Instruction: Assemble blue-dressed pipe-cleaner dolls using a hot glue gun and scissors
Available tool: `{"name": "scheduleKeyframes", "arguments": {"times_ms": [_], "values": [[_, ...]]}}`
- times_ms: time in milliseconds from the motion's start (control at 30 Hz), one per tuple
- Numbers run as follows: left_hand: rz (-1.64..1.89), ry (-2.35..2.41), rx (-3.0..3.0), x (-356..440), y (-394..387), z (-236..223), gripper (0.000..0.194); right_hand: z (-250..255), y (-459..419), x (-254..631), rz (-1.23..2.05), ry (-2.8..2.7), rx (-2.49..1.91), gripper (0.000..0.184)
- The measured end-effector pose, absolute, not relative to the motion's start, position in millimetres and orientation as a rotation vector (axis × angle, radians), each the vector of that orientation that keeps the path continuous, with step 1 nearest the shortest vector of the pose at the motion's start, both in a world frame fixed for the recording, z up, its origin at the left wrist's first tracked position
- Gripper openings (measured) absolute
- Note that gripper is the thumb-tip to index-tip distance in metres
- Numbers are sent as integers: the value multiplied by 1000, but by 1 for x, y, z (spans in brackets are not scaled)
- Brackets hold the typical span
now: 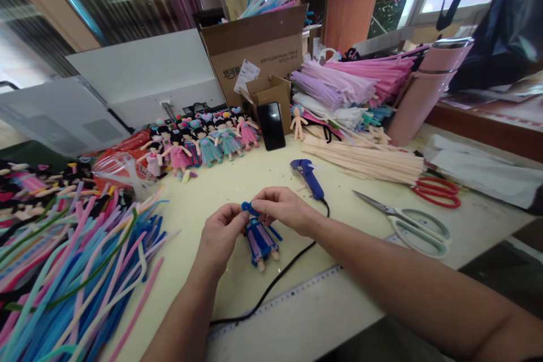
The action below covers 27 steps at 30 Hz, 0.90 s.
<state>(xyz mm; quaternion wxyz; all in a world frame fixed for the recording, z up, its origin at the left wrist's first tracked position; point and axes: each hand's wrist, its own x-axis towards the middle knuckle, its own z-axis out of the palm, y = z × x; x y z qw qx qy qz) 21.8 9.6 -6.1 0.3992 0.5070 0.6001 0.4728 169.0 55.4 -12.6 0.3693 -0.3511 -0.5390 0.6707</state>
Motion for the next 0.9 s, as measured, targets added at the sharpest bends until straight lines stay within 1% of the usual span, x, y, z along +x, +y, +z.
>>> {"name": "scheduleKeyframes", "arguments": {"times_ms": [167, 367, 500, 533, 667, 900], "values": [[1144, 1542, 1410, 24, 8, -7, 18, -15, 56, 167, 1681, -1392, -893, 5], [1164, 1518, 1398, 24, 8, -8, 18, -18, 56, 165, 1785, -1240, -867, 6], [1188, 1542, 1370, 23, 9, -9, 18, -17, 57, 165, 1805, -1219, -874, 17], [1185, 1547, 1366, 23, 9, -9, 18, -17, 57, 166, 1786, -1237, -874, 18], [1151, 1552, 1382, 25, 9, -9, 19, -18, 57, 167, 1653, -1401, -879, 7], [1152, 1582, 1400, 27, 8, -9, 17, -23, 57, 168, 1235, -1746, -974, 5]]}}
